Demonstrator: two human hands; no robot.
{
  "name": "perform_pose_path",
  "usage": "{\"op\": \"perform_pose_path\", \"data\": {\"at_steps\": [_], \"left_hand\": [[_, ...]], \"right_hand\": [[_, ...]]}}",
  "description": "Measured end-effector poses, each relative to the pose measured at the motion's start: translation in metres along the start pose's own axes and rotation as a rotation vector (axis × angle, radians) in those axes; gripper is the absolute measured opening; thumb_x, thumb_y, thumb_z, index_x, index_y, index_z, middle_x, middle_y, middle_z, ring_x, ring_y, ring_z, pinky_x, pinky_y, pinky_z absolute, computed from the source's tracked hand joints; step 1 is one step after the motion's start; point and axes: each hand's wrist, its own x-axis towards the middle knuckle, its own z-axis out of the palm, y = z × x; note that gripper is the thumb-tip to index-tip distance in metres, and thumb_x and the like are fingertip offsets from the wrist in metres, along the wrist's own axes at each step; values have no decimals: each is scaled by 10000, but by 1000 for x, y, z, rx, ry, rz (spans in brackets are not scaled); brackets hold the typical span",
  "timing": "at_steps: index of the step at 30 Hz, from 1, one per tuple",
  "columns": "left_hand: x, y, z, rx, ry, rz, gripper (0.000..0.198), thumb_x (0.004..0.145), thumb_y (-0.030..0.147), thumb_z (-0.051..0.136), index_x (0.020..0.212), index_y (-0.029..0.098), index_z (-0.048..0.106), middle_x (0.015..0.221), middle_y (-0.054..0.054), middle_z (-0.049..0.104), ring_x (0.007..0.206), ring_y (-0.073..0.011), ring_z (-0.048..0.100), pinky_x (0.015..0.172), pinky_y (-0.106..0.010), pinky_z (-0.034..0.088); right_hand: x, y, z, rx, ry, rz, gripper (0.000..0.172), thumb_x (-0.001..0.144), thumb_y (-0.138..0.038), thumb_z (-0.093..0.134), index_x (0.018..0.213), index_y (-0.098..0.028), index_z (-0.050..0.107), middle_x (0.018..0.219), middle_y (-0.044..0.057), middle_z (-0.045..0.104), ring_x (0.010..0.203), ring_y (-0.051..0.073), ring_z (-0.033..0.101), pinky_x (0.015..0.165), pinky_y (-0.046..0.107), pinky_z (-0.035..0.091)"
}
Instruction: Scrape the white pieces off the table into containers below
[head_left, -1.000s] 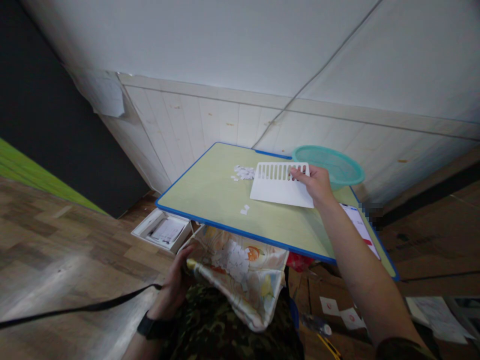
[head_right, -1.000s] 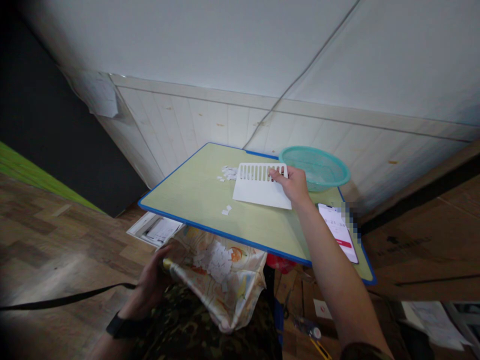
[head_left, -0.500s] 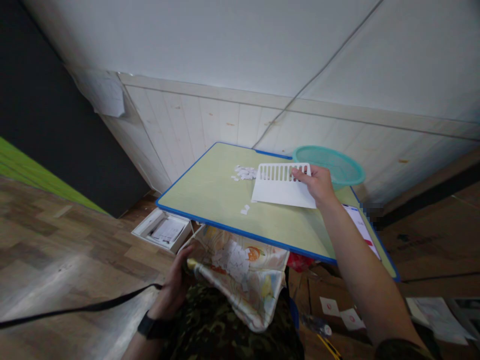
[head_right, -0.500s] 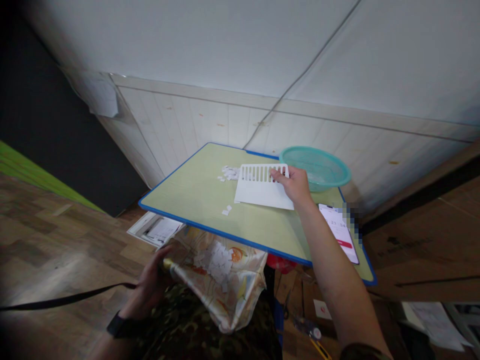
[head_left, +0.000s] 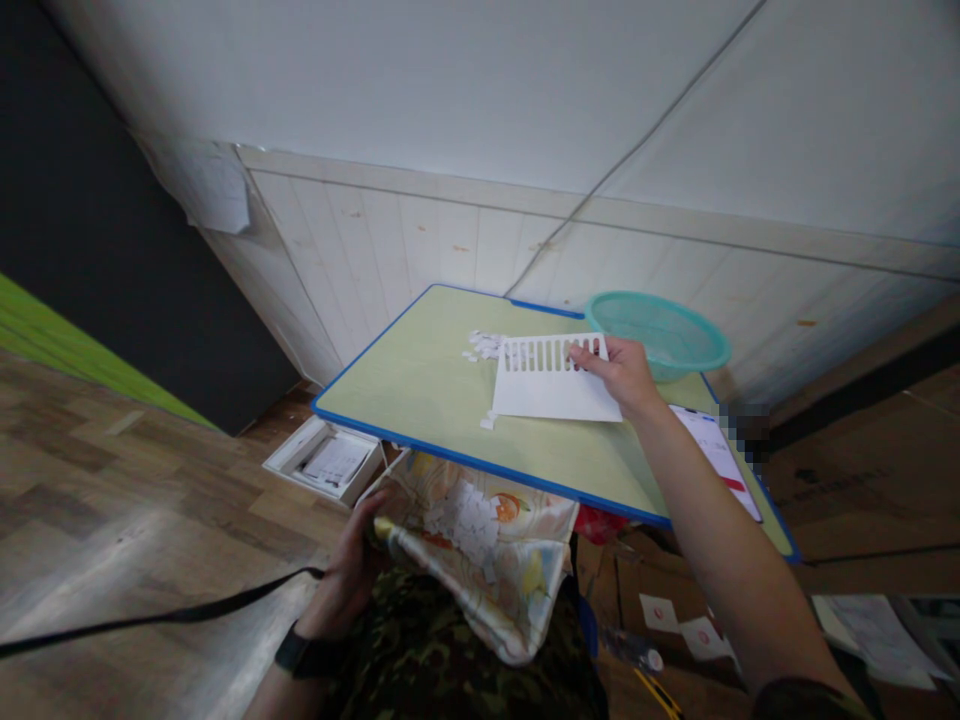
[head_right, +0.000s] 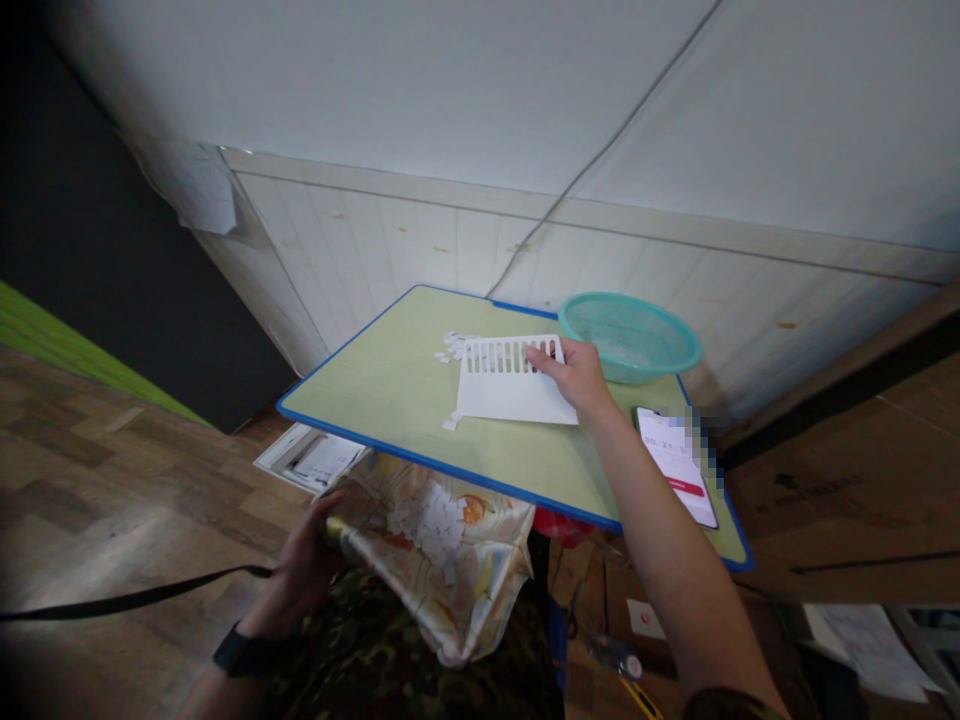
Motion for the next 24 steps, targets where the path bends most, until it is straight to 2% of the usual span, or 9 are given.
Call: {"op": "perform_pose_path", "data": {"at_steps": [6, 14, 16, 21, 24], "left_hand": [[-1, 0, 0, -5, -21, 39, 348, 800, 357, 687, 1099, 180, 676, 846, -41, 783, 657, -233, 726, 595, -355, 607], [0, 1, 0, -12, -11, 30, 382, 784, 348, 702, 1129, 187, 667, 873, -49, 784, 663, -242, 726, 595, -368, 604], [0, 1, 0, -8, -14, 23, 379, 780, 344, 704, 1117, 173, 673, 884, -60, 785, 674, -246, 731, 607, -371, 607], [1, 0, -2, -1, 4, 11, 339, 782, 348, 697, 1060, 154, 690, 818, -63, 783, 623, -241, 718, 581, -379, 607], [2, 0, -3, -7, -5, 10, 362, 774, 359, 703, 1080, 166, 688, 850, -60, 786, 667, -252, 731, 611, -383, 614]], "right_hand": [[-8, -6, 8, 110, -153, 91, 372, 677, -497, 790, 684, -156, 641, 632, 2, 633, 528, 119, 529, 488, 234, 358], [-18, -7, 18, 196, -364, 206, 378, 664, -501, 802, 716, -162, 643, 674, 13, 658, 555, 134, 567, 515, 242, 399], [-17, -7, 16, 218, -368, 217, 382, 653, -505, 808, 732, -166, 652, 691, 16, 668, 568, 140, 580, 534, 250, 420], [-11, -4, 15, 229, -264, 174, 374, 647, -492, 818, 748, -165, 666, 693, 13, 670, 581, 138, 583, 549, 250, 430], [-11, -3, 17, 190, -284, 178, 397, 645, -519, 809, 736, -159, 668, 689, 18, 671, 579, 138, 578, 545, 250, 424]]}}
